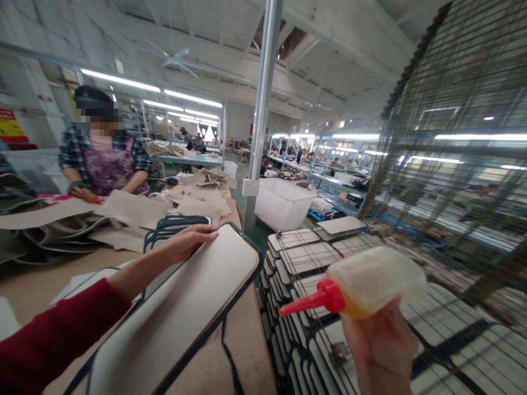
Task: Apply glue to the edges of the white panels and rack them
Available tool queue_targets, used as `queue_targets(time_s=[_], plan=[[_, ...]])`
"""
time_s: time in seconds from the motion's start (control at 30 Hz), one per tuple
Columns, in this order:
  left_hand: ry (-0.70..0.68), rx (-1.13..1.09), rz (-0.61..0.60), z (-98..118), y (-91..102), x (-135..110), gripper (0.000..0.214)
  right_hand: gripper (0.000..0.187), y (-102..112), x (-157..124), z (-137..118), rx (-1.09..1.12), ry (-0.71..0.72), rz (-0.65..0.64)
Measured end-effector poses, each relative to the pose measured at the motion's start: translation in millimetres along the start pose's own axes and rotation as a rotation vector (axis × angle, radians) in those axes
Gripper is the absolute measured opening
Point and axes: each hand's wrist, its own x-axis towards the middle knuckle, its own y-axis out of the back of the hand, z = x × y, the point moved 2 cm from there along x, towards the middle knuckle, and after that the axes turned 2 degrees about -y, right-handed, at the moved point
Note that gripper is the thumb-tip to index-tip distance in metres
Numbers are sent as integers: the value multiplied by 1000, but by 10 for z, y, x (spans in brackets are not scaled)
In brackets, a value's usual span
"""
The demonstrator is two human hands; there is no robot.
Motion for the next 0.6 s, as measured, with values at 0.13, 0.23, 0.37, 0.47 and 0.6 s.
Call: queue_targets(time_s=[0.13,0.23,0.37,0.47,0.6], plan=[[16,-281,250,-81,34,58,15,38,139,7,135,51,-83,111],[64,-351,291,-278,-24,23,21,42,241,-69,344,97,-140,103],[185,-363,300,-685,-105,-78,21,46,363,-255,672,100,-248,51],[308,-409,296,-985,-122,-134,15,42,502,-416,904,117,-377,11],[405,-439,251,-1233,-75,-137,14,44,641,-585,1094,151,-547,-172]])
